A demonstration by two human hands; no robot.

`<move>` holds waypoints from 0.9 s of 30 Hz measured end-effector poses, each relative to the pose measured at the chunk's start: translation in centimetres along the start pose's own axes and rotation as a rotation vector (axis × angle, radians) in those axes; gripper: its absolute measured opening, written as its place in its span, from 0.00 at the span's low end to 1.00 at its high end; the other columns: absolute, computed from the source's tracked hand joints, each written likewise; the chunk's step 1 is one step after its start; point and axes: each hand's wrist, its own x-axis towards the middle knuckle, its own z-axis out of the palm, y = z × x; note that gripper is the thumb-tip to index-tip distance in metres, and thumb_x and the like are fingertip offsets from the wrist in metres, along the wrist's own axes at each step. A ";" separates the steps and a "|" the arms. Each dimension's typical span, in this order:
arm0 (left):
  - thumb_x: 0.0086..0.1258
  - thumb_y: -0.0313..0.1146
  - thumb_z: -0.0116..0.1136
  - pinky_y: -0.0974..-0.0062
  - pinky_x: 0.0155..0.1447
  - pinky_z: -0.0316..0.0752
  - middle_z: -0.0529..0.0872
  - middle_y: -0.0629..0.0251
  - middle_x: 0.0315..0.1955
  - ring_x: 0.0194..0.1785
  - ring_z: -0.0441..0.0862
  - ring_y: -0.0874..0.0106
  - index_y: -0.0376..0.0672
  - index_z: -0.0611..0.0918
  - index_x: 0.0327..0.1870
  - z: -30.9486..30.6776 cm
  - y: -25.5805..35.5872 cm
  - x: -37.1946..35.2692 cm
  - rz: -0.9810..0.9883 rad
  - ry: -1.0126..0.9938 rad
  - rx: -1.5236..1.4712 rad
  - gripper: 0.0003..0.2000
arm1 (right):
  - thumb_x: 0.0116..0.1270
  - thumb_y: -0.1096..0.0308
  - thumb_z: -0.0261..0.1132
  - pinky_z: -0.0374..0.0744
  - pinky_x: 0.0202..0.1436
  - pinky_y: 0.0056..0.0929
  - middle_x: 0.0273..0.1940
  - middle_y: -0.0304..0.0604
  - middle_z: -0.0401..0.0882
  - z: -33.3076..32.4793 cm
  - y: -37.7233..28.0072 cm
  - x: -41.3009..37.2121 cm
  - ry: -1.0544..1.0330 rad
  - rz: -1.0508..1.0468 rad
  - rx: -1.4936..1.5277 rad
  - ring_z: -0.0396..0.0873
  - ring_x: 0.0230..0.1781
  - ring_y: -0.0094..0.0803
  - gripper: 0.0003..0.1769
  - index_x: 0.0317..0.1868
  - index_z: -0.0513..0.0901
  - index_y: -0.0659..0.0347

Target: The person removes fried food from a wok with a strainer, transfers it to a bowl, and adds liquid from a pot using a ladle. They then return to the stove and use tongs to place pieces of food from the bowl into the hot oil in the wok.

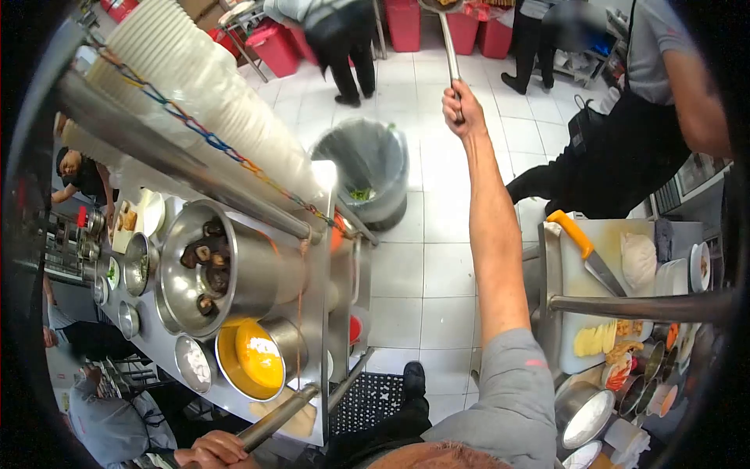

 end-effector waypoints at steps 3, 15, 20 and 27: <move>0.80 0.36 0.47 0.58 0.39 0.79 0.82 0.57 0.33 0.33 0.81 0.65 0.37 0.80 0.49 -4.0 -0.3 -0.3 -0.070 -0.266 0.105 0.12 | 0.77 0.68 0.56 0.65 0.11 0.21 0.29 0.37 0.72 6.0 -3.1 1.6 -0.068 0.018 0.097 0.67 0.17 0.20 0.03 0.44 0.69 0.51; 0.77 0.32 0.52 0.84 0.22 0.61 0.67 0.70 0.18 0.16 0.65 0.81 0.42 0.66 0.39 0.6 -2.6 0.3 0.007 0.118 0.052 0.08 | 0.74 0.69 0.54 0.60 0.14 0.22 0.19 0.30 0.60 21.8 -11.5 -12.0 0.089 0.158 0.093 0.61 0.15 0.21 0.14 0.27 0.65 0.56; 0.76 0.25 0.56 0.83 0.22 0.59 0.71 0.73 0.20 0.18 0.64 0.85 0.41 0.72 0.35 -0.1 -4.3 0.5 -0.034 0.034 -0.055 0.07 | 0.75 0.71 0.53 0.64 0.14 0.22 0.18 0.32 0.61 22.3 -9.1 -24.6 0.295 0.224 0.019 0.62 0.14 0.21 0.11 0.31 0.65 0.56; 0.74 0.21 0.56 0.76 0.53 0.76 0.83 0.58 0.43 0.44 0.80 0.74 0.28 0.79 0.50 -1.1 -7.5 2.4 0.073 -0.152 -0.243 0.08 | 0.76 0.65 0.61 0.64 0.15 0.20 0.22 0.30 0.63 20.6 -1.2 -44.3 0.227 0.145 0.240 0.63 0.15 0.17 0.13 0.34 0.66 0.54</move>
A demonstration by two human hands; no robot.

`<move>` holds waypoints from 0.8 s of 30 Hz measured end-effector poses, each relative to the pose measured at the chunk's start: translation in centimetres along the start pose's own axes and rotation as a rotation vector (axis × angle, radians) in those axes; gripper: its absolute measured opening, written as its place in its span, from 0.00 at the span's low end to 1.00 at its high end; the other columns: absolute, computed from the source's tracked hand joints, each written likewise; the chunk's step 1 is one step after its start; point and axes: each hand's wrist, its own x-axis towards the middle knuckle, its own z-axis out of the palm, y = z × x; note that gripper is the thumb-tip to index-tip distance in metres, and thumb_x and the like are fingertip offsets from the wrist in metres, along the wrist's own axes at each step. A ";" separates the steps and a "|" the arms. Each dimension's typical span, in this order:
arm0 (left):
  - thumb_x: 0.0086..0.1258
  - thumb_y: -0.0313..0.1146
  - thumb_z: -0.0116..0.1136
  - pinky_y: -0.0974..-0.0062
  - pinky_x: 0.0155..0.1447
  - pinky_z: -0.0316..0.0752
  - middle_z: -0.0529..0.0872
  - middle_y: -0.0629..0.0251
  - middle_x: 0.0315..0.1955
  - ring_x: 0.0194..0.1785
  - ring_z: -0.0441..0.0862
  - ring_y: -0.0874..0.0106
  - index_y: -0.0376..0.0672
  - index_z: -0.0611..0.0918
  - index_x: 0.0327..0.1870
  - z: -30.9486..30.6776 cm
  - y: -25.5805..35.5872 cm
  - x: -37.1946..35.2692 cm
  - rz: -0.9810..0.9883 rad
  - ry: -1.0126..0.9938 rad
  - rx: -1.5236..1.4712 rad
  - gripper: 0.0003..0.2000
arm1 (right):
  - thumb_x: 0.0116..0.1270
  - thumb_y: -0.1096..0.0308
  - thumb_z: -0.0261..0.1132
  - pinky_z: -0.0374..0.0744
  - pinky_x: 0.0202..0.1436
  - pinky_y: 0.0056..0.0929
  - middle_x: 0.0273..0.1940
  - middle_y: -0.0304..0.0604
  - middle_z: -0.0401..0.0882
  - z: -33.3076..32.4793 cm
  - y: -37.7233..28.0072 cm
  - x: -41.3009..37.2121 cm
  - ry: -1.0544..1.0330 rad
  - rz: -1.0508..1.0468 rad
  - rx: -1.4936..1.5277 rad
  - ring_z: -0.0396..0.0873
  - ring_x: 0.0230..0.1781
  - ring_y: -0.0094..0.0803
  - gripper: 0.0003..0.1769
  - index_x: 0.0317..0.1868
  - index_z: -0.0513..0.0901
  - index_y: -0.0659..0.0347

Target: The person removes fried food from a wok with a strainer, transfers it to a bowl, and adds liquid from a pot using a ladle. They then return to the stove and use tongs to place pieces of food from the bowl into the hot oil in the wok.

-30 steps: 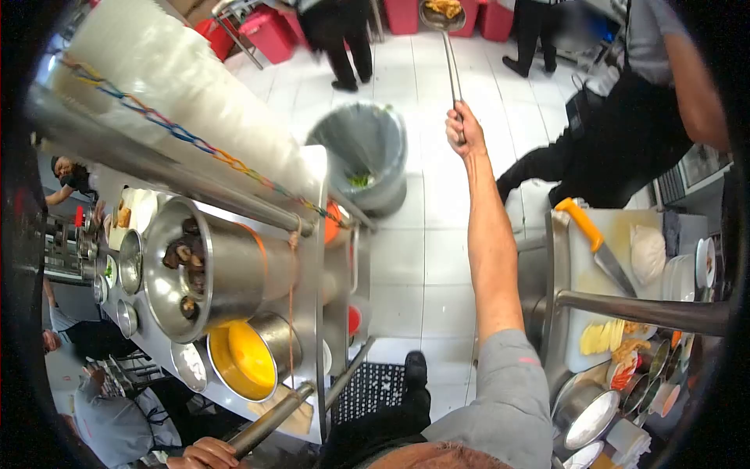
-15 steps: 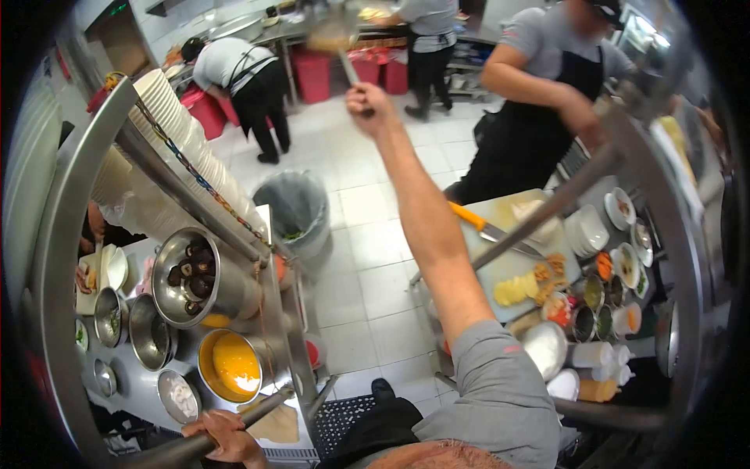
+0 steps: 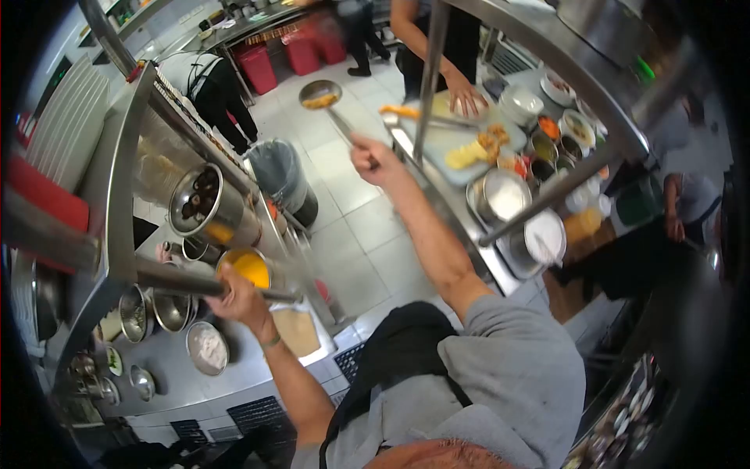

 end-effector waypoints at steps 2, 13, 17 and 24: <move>0.70 0.17 0.60 0.78 0.49 0.75 0.84 0.59 0.43 0.42 0.80 0.75 0.28 0.79 0.50 2.0 2.3 0.2 0.014 -0.023 0.028 0.10 | 0.76 0.63 0.63 0.64 0.15 0.19 0.23 0.30 0.63 0.9 1.9 -4.3 0.054 -0.097 0.036 0.63 0.15 0.16 0.13 0.35 0.67 0.54; 0.70 0.22 0.56 0.79 0.51 0.74 0.85 0.59 0.44 0.44 0.81 0.75 0.28 0.74 0.54 2.4 4.9 0.9 0.049 -0.172 -0.014 0.13 | 0.72 0.63 0.68 0.69 0.20 0.20 0.26 0.30 0.68 -3.3 8.2 -6.0 -0.094 -0.490 0.201 0.68 0.20 0.16 0.13 0.39 0.70 0.51; 0.71 0.22 0.56 0.80 0.49 0.74 0.85 0.58 0.43 0.43 0.81 0.75 0.27 0.72 0.58 2.3 5.1 1.0 0.083 -0.224 -0.010 0.16 | 0.72 0.73 0.55 0.65 0.17 0.20 0.23 0.30 0.65 -2.9 9.0 -6.4 -0.361 -0.391 0.452 0.63 0.16 0.18 0.11 0.50 0.79 0.49; 0.71 0.22 0.57 0.81 0.47 0.74 0.84 0.60 0.42 0.41 0.81 0.75 0.28 0.72 0.58 2.7 5.6 0.5 0.092 -0.172 -0.016 0.17 | 0.66 0.75 0.51 0.58 0.12 0.23 0.18 0.29 0.60 -4.9 10.2 -6.0 -0.250 -0.233 0.286 0.56 0.10 0.19 0.22 0.56 0.81 0.48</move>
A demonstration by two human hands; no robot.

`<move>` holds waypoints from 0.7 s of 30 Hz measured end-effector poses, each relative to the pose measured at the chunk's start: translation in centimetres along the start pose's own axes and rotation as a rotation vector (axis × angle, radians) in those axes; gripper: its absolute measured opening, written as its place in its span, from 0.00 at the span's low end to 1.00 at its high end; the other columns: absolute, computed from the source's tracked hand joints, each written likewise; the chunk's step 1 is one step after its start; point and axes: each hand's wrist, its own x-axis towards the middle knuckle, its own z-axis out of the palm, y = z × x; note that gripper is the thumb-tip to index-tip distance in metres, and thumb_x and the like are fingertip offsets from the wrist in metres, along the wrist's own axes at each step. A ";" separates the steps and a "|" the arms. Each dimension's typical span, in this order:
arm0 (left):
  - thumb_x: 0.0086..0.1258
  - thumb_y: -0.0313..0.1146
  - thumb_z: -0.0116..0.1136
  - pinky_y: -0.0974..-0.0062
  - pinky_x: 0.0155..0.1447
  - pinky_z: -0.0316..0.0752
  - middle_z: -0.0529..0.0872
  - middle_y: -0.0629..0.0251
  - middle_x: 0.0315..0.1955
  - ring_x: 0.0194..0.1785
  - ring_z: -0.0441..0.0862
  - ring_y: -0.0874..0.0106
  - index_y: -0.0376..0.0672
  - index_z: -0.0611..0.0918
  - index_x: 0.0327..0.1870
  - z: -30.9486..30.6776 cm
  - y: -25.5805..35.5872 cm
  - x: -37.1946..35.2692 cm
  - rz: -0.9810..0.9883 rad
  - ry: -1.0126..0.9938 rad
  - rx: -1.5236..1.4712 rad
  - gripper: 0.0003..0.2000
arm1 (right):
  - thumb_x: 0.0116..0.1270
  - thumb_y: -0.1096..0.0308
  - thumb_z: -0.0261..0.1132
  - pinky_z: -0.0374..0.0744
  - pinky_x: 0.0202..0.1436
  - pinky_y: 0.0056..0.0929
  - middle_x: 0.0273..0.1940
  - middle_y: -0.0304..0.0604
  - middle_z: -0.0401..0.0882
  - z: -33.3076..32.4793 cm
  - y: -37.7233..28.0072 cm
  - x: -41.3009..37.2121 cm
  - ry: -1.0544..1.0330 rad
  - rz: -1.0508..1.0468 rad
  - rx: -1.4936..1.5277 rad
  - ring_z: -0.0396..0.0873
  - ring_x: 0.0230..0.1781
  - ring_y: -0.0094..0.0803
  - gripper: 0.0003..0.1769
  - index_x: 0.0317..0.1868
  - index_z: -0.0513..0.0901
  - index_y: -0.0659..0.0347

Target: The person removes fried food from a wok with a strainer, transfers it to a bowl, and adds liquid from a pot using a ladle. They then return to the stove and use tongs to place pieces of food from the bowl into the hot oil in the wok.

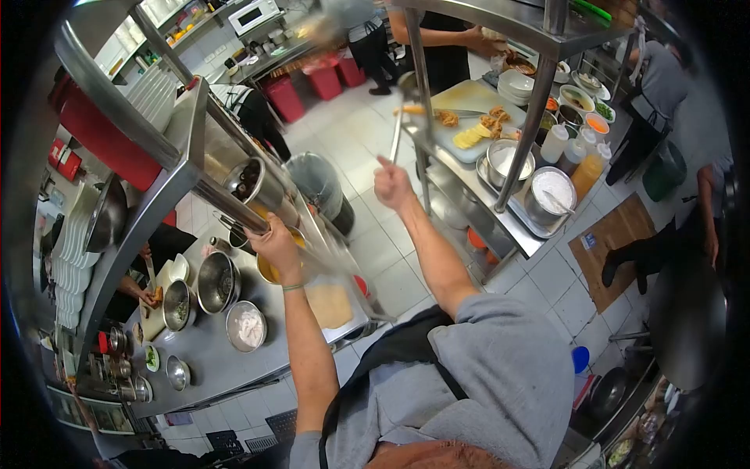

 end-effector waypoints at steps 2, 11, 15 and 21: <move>0.69 0.22 0.57 0.79 0.46 0.75 0.85 0.61 0.41 0.39 0.81 0.75 0.29 0.74 0.54 -0.1 0.1 0.3 -0.017 -0.007 -0.025 0.14 | 0.65 0.76 0.51 0.58 0.11 0.23 0.18 0.29 0.60 -2.3 0.1 -2.7 0.080 0.155 -0.158 0.56 0.10 0.19 0.21 0.56 0.77 0.48; 0.72 0.28 0.59 0.69 0.52 0.77 0.86 0.55 0.43 0.45 0.83 0.66 0.32 0.74 0.62 -4.2 1.3 -5.4 -0.053 -0.150 0.320 0.20 | 0.73 0.66 0.60 0.67 0.13 0.29 0.19 0.32 0.64 -9.3 0.2 -21.5 0.469 0.518 -1.138 0.65 0.13 0.22 0.07 0.37 0.71 0.55; 0.75 0.29 0.57 0.75 0.50 0.77 0.87 0.61 0.40 0.44 0.81 0.75 0.33 0.82 0.53 -11.8 1.4 -18.5 -0.581 -0.248 0.341 0.12 | 0.73 0.67 0.59 0.66 0.14 0.30 0.20 0.33 0.64 -13.3 -2.6 -24.0 0.610 0.857 -1.343 0.65 0.15 0.25 0.09 0.32 0.70 0.55; 0.74 0.30 0.56 0.71 0.49 0.78 0.89 0.53 0.41 0.43 0.85 0.68 0.32 0.83 0.53 -15.1 11.5 -32.0 -0.957 -0.071 0.398 0.12 | 0.61 0.69 0.61 0.74 0.20 0.38 0.20 0.45 0.74 -17.9 -3.3 -24.3 0.110 1.446 -1.962 0.76 0.18 0.37 0.08 0.30 0.78 0.66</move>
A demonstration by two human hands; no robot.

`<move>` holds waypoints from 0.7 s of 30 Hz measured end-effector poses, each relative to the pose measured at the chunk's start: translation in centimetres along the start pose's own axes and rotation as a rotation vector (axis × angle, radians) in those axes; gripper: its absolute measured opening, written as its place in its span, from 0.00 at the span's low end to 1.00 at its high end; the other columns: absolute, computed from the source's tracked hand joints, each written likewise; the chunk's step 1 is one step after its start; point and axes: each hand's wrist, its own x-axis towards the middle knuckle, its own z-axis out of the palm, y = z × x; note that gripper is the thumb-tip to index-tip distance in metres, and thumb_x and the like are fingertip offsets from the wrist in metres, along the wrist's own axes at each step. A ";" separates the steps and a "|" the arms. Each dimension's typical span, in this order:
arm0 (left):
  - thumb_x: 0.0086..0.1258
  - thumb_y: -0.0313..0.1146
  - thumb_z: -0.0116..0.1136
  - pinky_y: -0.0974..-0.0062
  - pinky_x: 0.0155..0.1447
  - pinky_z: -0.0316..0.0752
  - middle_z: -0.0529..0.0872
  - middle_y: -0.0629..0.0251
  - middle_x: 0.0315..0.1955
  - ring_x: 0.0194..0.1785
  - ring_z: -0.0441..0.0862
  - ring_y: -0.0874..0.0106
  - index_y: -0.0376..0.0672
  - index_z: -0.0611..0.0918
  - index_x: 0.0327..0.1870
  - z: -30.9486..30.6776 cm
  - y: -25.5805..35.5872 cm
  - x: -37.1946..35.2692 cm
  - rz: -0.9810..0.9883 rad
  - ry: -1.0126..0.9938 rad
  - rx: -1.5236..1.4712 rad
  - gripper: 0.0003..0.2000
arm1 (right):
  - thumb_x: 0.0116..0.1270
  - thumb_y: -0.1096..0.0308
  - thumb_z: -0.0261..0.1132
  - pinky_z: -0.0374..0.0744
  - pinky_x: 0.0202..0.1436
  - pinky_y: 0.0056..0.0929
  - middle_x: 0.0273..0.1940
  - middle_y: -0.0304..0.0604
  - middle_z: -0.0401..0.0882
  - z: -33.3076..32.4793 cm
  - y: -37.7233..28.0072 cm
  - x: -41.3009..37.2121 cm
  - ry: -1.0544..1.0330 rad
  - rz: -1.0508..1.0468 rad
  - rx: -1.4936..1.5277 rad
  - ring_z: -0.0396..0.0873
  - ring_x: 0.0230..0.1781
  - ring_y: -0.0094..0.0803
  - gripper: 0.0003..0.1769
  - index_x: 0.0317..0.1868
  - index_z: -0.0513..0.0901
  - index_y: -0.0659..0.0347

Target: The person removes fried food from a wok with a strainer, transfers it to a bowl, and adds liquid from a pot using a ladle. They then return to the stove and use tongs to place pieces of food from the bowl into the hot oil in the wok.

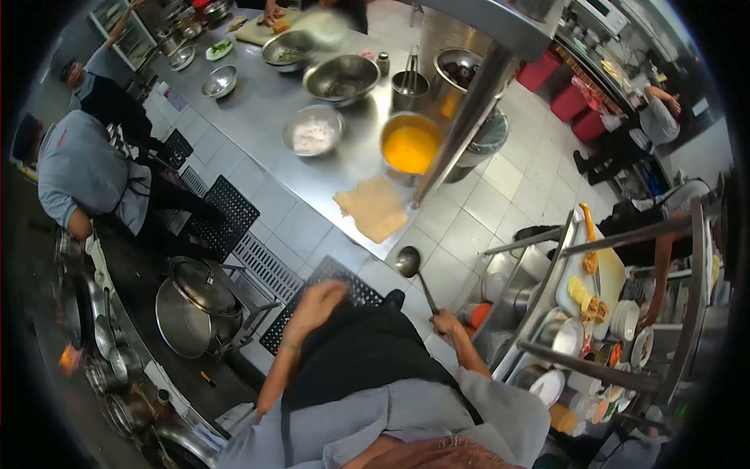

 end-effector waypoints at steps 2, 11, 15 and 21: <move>0.75 0.30 0.57 0.75 0.47 0.78 0.89 0.57 0.41 0.42 0.84 0.73 0.33 0.83 0.53 -1.6 0.4 -3.2 -0.134 0.099 -0.030 0.12 | 0.55 0.66 0.62 0.80 0.26 0.46 0.22 0.58 0.82 -1.2 -2.6 2.5 -0.066 -0.102 -0.499 0.84 0.23 0.48 0.15 0.29 0.83 0.74; 0.74 0.31 0.55 0.70 0.54 0.78 0.88 0.53 0.44 0.49 0.85 0.66 0.31 0.83 0.51 -10.1 -6.0 -11.0 -0.012 0.496 0.081 0.13 | 0.48 0.72 0.65 0.80 0.41 0.37 0.37 0.53 0.85 7.9 -21.6 1.4 -0.295 -0.919 -0.955 0.85 0.39 0.39 0.22 0.48 0.83 0.64; 0.73 0.31 0.55 0.66 0.56 0.79 0.89 0.51 0.45 0.51 0.87 0.59 0.35 0.84 0.50 -13.7 -12.2 -16.8 -0.104 0.650 0.082 0.12 | 0.54 0.84 0.65 0.65 0.21 0.21 0.27 0.30 0.70 12.4 -32.2 -9.0 -0.528 -0.552 -0.598 0.67 0.20 0.19 0.27 0.57 0.79 0.66; 0.72 0.30 0.54 0.63 0.56 0.79 0.89 0.51 0.41 0.49 0.87 0.56 0.39 0.86 0.48 -15.4 -18.6 -27.2 -0.346 0.942 -0.027 0.11 | 0.49 0.87 0.69 0.69 0.23 0.18 0.29 0.33 0.76 19.4 -41.5 -11.1 -0.789 -0.476 -0.574 0.71 0.21 0.20 0.41 0.68 0.74 0.66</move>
